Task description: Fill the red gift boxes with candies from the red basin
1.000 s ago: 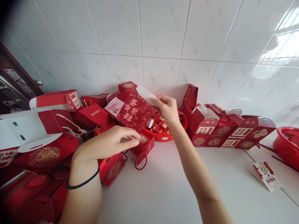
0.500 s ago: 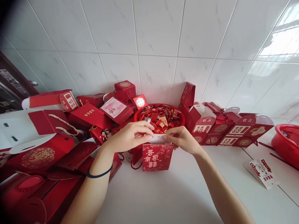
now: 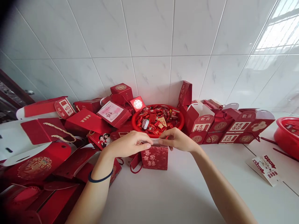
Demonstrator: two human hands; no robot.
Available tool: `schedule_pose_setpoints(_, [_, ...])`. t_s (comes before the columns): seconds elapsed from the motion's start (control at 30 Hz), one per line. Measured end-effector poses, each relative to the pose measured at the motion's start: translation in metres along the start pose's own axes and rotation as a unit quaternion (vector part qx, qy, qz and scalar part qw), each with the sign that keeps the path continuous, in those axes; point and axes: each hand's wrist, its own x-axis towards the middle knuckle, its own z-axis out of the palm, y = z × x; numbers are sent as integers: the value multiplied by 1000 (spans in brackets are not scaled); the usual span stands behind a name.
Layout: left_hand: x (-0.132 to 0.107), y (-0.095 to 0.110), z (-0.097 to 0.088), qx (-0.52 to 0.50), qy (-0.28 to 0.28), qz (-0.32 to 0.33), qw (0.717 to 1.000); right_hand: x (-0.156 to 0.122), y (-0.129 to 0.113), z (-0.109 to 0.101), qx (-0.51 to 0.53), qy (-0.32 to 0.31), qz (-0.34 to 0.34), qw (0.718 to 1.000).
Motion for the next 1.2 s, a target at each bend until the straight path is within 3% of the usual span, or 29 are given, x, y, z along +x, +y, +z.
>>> schedule_pose_setpoints(0.23, [1,-3,2,-27,-12,-21,999,9,12,-20,-16,-59,-5,998])
schedule_pose_setpoints(0.27, [2,-3,3,-24,-16,-20,999,14,15,-25,-28,-37,-7,999])
schedule_pose_setpoints(0.33, [4,-2,4,-15,-22,-18,999,29,23,-34,-81,67,9,994])
schedule_pose_setpoints(0.4, [5,-1,5,-8,-22,-17,1000,50,33,-38,-173,199,61,963])
schedule_pose_setpoints(0.43, [5,-1,4,-6,-20,-18,1000,60,38,-38,-200,225,81,950])
schedule_pose_setpoints(0.53, [3,0,3,-14,-15,-15,1000,89,54,-30,-235,237,112,936])
schedule_pose_setpoints(0.63, [0,0,2,-53,-3,7,999,101,62,-22,-241,250,101,932])
schedule_pose_setpoints(0.73, [3,-3,3,-113,63,28,991,99,58,-20,-220,287,62,930])
schedule_pose_setpoints(0.83, [13,-13,7,-206,188,-9,960,88,43,-19,-137,294,-8,946])
schedule_pose_setpoints(0.93, [28,-27,16,-271,322,-72,904,76,21,-10,11,215,-95,972])
schedule_pose_setpoints(1.1, [49,-42,30,-399,320,-57,857,68,3,0,73,131,-128,980])
schedule_pose_setpoints(1.2, [57,-48,32,-470,399,-74,784,72,15,-9,83,135,-104,982])
